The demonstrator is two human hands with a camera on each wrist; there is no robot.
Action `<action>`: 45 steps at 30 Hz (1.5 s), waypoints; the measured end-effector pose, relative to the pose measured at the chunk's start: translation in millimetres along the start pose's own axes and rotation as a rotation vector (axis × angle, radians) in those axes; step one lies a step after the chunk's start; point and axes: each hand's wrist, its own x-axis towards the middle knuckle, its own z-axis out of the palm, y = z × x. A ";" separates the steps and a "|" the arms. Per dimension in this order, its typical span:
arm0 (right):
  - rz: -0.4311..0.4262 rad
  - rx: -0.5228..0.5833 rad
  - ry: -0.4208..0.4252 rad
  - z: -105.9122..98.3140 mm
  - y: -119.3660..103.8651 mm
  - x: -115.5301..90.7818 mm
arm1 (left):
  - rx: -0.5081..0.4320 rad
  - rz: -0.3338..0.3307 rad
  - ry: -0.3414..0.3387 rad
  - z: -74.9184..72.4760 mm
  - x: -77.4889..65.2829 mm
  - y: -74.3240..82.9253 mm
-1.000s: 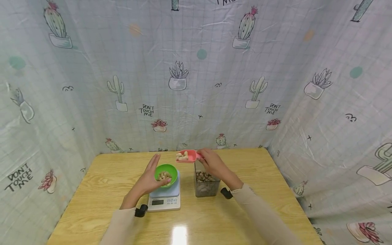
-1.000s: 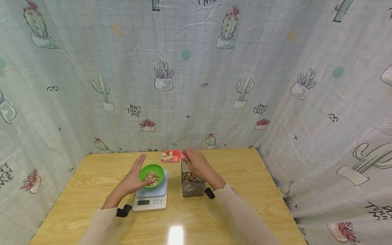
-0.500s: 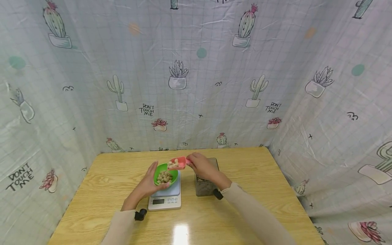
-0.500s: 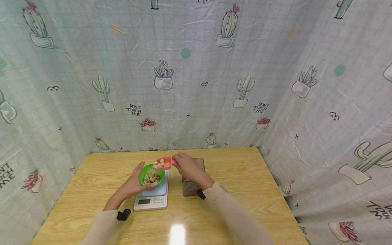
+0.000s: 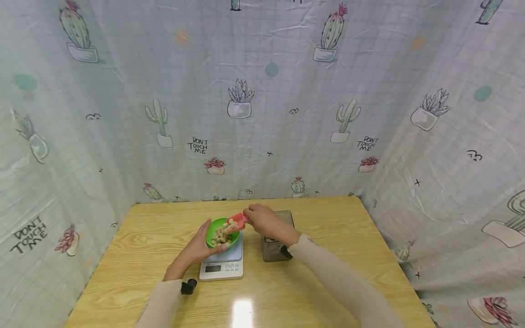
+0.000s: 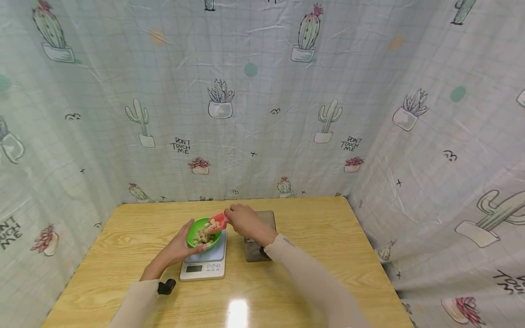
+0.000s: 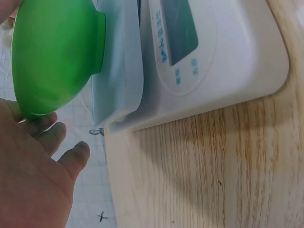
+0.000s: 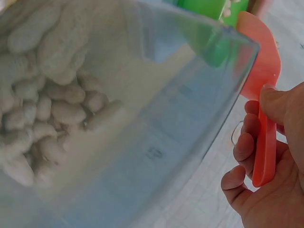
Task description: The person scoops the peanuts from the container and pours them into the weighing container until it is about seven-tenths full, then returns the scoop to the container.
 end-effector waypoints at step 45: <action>0.048 0.098 0.124 -41.2 22.6 -14.6 | 0.096 0.080 0.134 -26.0 -11.4 25.0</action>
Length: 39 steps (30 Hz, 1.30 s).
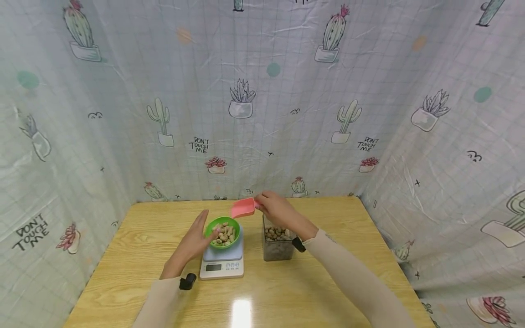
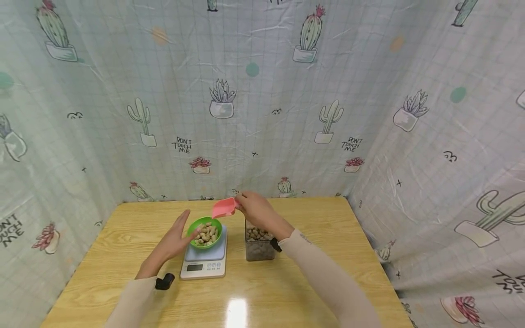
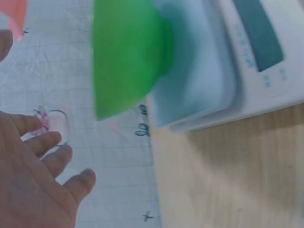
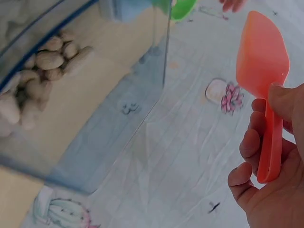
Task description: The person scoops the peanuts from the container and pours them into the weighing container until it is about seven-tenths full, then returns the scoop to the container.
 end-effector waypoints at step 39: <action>-0.095 -0.373 -0.033 13.5 42.7 -79.6 | 0.224 0.225 0.066 -17.8 6.2 82.9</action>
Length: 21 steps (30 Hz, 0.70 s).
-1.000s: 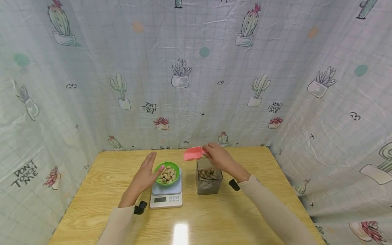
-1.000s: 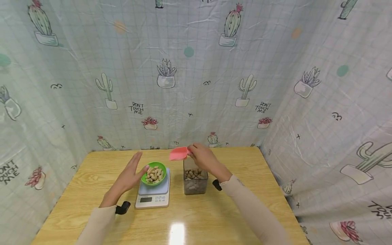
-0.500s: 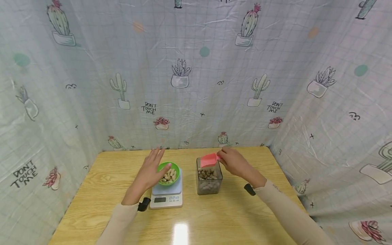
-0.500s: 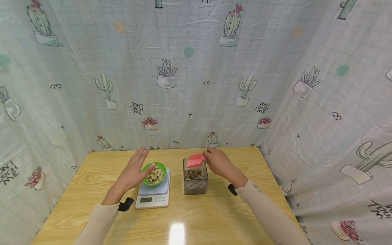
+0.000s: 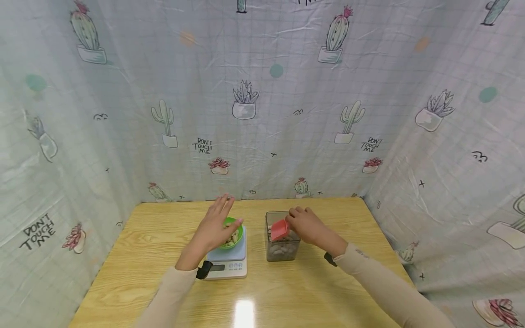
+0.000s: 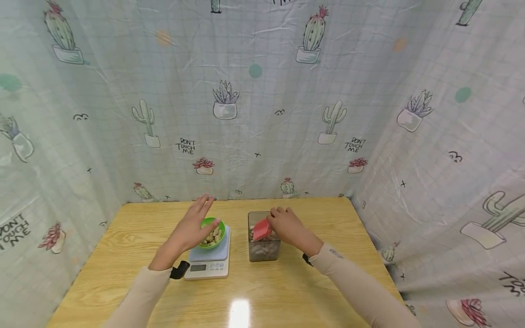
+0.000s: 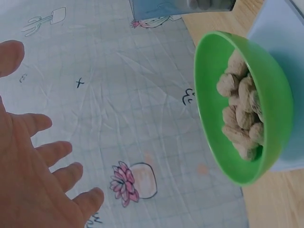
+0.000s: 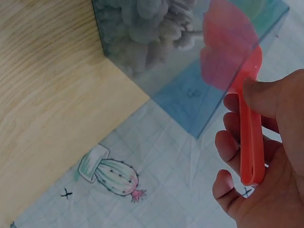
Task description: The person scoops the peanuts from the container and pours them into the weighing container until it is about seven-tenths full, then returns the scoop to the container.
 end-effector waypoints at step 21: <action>0.147 0.234 0.033 -1.6 -9.1 12.2 | 0.039 0.010 -0.035 -2.5 9.4 14.6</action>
